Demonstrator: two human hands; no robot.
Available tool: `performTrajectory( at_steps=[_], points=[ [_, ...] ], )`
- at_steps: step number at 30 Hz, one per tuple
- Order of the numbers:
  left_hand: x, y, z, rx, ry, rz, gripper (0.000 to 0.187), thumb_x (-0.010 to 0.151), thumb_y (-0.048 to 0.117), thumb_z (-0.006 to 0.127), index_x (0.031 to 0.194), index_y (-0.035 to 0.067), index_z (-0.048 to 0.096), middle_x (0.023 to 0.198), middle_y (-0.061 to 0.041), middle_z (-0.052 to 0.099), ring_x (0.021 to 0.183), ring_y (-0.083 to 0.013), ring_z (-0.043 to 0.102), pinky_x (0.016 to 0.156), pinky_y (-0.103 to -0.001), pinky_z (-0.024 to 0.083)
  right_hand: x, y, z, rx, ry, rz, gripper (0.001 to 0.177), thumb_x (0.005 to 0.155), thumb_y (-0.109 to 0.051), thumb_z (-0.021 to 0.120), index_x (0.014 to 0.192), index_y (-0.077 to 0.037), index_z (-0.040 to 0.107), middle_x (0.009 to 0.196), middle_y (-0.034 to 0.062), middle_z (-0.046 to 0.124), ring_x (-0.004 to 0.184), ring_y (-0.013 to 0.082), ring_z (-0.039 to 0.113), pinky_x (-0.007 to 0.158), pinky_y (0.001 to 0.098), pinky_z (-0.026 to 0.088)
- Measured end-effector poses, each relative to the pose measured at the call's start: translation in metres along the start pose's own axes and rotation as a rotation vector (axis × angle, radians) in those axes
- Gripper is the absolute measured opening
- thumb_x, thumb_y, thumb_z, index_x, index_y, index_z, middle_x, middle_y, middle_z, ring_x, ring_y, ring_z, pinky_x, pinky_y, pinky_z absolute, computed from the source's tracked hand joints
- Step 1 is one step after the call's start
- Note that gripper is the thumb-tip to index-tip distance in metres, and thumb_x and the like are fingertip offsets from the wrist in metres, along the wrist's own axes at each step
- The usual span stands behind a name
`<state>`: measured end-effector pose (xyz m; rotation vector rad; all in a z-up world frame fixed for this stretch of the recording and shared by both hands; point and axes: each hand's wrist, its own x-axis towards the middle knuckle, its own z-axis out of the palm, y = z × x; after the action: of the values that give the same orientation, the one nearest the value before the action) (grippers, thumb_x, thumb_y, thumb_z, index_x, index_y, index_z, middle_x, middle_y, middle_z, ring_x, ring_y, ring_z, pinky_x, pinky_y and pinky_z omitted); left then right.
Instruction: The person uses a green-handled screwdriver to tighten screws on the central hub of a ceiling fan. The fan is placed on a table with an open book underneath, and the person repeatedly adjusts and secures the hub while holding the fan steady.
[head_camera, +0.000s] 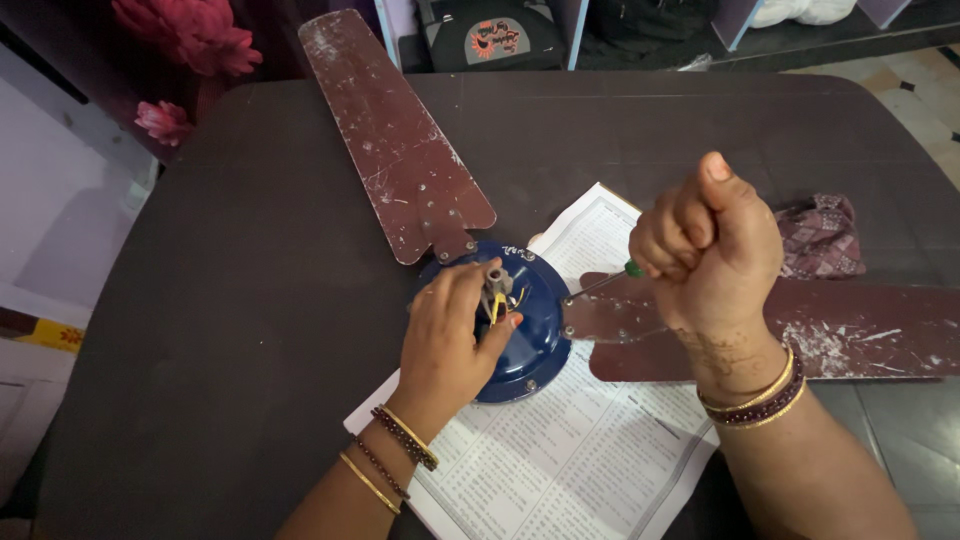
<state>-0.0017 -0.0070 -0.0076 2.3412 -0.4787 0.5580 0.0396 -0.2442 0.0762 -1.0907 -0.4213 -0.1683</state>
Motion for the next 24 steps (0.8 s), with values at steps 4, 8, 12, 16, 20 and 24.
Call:
performTrajectory(
  at_steps=[4,8,12,16,20,24],
  points=[
    [-0.002,0.001,0.002,-0.005,0.032,0.030,0.058,0.090,0.032,0.076,0.137,0.005,0.055,0.128,-0.013,0.062,0.121,-0.0305,0.061,0.107,-0.049,0.043,-0.002,0.001,0.001,-0.005,-0.013,-0.004,0.052,0.114,-0.033,0.045,0.067,-0.015,0.031,0.051,-0.0008,0.026,0.044,0.0091,0.019,0.045,0.0291,0.020],
    [-0.001,0.001,0.003,0.003,0.033,0.039,0.058,0.089,0.030,0.077,0.136,0.005,0.056,0.128,-0.012,0.062,0.121,-0.0302,0.060,0.106,-0.049,0.041,-0.003,-0.001,0.001,-0.002,-0.047,0.066,0.042,0.112,-0.027,0.047,0.074,-0.011,0.038,0.060,0.0006,0.034,0.049,0.0111,0.028,0.047,0.0292,0.026],
    [-0.003,0.001,0.001,-0.030,0.043,0.023,0.056,0.089,0.029,0.078,0.135,0.006,0.057,0.128,-0.011,0.063,0.121,-0.0303,0.060,0.108,-0.048,0.042,-0.001,-0.002,-0.001,0.036,-0.076,0.101,0.031,0.108,-0.024,0.048,0.082,-0.009,0.042,0.069,0.0037,0.043,0.047,0.0091,0.031,0.045,0.0271,0.027],
    [-0.001,0.001,0.002,-0.013,0.028,0.032,0.058,0.089,0.030,0.077,0.136,0.005,0.056,0.128,-0.012,0.062,0.121,-0.0304,0.060,0.108,-0.049,0.041,0.000,0.000,-0.004,0.053,-0.075,0.084,0.032,0.112,-0.022,0.049,0.083,-0.009,0.042,0.068,0.0026,0.042,0.048,0.0083,0.031,0.046,0.0267,0.027],
    [0.000,0.001,0.002,-0.004,0.028,0.037,0.058,0.089,0.030,0.077,0.137,0.005,0.056,0.128,-0.012,0.063,0.122,-0.0312,0.060,0.108,-0.049,0.040,-0.001,0.004,-0.001,-0.012,0.033,0.067,0.031,0.111,-0.026,0.050,0.085,-0.010,0.043,0.069,0.0011,0.040,0.050,0.0082,0.031,0.047,0.0264,0.027],
    [-0.001,0.005,0.003,-0.006,0.046,0.031,0.057,0.089,0.028,0.076,0.137,0.005,0.056,0.129,-0.013,0.062,0.123,-0.0331,0.058,0.108,-0.049,0.040,-0.004,0.019,0.011,-0.153,0.088,-0.055,0.040,0.113,-0.035,0.053,0.083,-0.012,0.039,0.070,0.0001,0.037,0.059,0.0121,0.036,0.052,0.0289,0.031]
  ],
)
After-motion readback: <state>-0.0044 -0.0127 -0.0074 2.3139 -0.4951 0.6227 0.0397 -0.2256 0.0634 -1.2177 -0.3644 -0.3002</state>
